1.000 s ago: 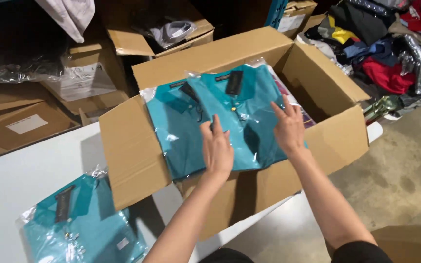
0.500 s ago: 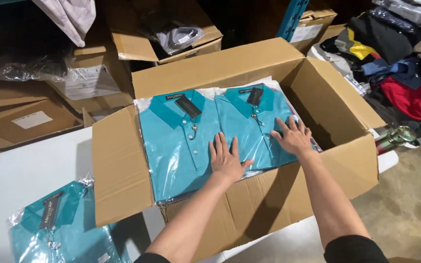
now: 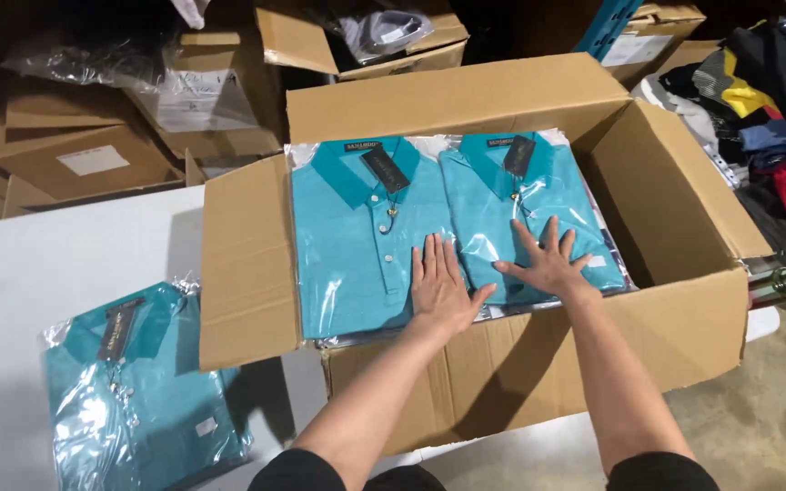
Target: The person packs packaged shirts into a cardboard box.
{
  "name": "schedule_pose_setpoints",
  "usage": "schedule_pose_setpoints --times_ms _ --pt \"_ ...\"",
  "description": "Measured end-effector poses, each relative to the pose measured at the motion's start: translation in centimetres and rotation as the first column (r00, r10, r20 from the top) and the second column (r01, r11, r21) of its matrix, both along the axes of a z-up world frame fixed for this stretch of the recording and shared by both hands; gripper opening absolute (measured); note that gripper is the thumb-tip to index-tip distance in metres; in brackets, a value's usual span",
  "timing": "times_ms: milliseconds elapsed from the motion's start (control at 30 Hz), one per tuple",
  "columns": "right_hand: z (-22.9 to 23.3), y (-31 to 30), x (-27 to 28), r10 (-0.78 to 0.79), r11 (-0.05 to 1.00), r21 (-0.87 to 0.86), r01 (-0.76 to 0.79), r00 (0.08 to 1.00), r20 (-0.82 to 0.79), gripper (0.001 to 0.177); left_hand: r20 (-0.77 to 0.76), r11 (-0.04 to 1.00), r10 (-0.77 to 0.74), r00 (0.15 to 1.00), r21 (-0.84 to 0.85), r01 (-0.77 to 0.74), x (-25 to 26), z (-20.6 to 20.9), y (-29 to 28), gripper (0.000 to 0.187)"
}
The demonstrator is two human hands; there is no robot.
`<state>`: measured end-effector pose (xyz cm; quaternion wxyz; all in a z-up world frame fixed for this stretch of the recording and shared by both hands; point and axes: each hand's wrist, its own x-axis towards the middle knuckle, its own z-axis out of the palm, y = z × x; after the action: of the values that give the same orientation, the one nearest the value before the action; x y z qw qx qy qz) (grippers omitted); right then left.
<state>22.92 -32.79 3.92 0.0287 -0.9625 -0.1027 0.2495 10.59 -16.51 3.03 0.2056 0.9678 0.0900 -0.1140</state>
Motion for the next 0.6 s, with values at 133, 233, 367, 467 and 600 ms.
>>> schedule_pose_setpoints --times_ms 133,233,367,467,600 --pt "1.0 1.1 -2.0 0.044 0.998 -0.050 -0.040 0.997 0.062 0.089 -0.010 1.000 0.025 1.000 -0.014 -0.025 0.0 -0.4 -0.4 0.108" --pt "1.3 3.5 -4.4 0.098 0.993 0.049 -0.105 0.986 0.132 0.082 0.345 0.997 0.072 0.936 -0.040 -0.062 -0.9 -1.0 0.0 0.091" --pt "-2.5 4.1 -4.5 0.142 0.990 0.000 -0.142 0.989 0.045 0.079 0.160 0.984 0.108 0.981 0.121 -0.128 -3.5 1.2 2.3 0.067" --pt "-2.5 4.1 -4.1 0.150 0.989 -0.015 -0.149 0.987 0.062 0.083 0.131 0.987 0.150 0.980 0.042 -0.156 -3.5 0.9 2.9 0.065" --pt "-1.3 7.8 -5.9 0.092 0.926 0.349 -0.144 0.983 0.161 0.061 0.424 0.959 0.269 0.865 -0.197 -0.201 -3.4 -1.9 3.8 0.051"
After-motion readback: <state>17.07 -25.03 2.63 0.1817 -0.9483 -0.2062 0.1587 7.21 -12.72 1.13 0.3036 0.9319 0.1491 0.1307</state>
